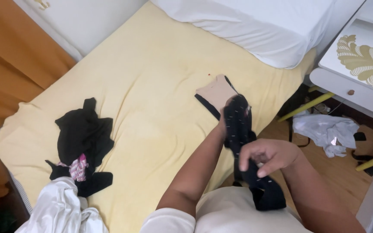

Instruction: The person folds several items of clothing on a bed, including a black t-shirt with a graphic, a plain black t-shirt, and a black long-sleeved top. They smooth out each garment and fold it neatly into a compact stack.

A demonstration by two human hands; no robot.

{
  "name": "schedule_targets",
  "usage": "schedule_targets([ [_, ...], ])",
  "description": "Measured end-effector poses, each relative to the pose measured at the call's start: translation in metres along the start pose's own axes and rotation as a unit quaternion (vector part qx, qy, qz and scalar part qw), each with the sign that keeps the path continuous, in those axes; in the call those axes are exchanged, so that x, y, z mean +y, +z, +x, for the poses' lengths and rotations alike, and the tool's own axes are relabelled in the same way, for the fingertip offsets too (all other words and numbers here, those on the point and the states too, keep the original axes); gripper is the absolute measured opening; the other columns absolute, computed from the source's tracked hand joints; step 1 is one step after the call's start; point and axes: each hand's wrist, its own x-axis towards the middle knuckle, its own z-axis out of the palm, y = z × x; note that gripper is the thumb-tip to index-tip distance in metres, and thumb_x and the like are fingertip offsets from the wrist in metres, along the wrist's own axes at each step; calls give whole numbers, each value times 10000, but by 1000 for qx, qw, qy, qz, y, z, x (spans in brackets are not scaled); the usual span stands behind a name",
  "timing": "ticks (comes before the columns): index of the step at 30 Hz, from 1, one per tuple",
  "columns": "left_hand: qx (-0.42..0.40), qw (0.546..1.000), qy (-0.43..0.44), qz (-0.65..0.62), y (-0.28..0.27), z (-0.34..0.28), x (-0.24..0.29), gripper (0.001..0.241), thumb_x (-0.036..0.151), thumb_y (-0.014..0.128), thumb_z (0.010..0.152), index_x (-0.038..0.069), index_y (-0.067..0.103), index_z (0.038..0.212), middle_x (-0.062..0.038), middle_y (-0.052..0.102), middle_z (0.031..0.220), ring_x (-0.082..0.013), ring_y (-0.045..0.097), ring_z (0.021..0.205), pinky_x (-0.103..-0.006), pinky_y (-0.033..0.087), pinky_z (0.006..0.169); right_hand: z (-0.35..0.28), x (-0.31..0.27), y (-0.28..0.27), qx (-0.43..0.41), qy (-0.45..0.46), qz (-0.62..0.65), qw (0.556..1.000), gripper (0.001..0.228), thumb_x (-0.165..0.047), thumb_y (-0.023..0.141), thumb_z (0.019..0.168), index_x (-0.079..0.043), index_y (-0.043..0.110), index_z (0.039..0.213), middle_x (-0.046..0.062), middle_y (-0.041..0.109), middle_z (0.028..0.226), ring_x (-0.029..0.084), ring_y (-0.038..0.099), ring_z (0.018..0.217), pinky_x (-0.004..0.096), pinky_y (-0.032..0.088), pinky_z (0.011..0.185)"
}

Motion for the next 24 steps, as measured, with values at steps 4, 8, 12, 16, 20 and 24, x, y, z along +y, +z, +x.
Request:
schedule_targets([
  [4,-3,998,-33,-54,18,-20,15,282,225,587,952,175,655,1220,-57,696,971,-204,646,854,-339,549,774,20,-21,4,116,112,-10,987,591,-159,825,777,-54,627,1325,63,664,982,149,622,882,325,550,808],
  [8,-10,990,-66,-123,42,-34,50,293,248,535,991,109,637,1228,-87,704,987,-219,664,861,-345,565,778,-9,21,-55,540,-92,-10,836,247,-149,687,927,-61,641,1153,106,729,990,195,715,839,324,582,713],
  [12,-16,978,-78,-194,75,-49,103,335,270,483,1030,43,620,1235,-116,712,1004,-233,683,867,-352,580,781,-72,82,-138,717,-132,61,682,143,-148,672,1026,-96,632,1154,78,695,990,168,683,813,296,569,656],
  [16,-25,958,-107,-263,99,-65,132,398,292,431,1069,-23,603,1242,-146,721,1021,-248,703,874,-358,595,785,-72,130,-154,715,-52,158,679,239,-201,656,1049,-65,643,1245,81,725,1056,174,707,888,306,599,743],
  [20,-40,964,-64,-253,74,-45,109,346,205,468,1099,-67,605,1264,-148,722,1066,-227,706,913,-338,600,824,-38,123,-140,640,-41,211,738,317,-243,615,1044,-76,619,1314,78,709,1141,190,692,971,347,576,832],
  [24,-69,997,41,-6,-18,37,30,207,69,658,1142,-132,607,1132,-158,663,1023,-239,634,874,-363,543,718,-16,108,-111,559,-23,266,785,397,-286,574,1040,-86,595,1383,75,694,1226,205,678,1054,388,554,921],
])
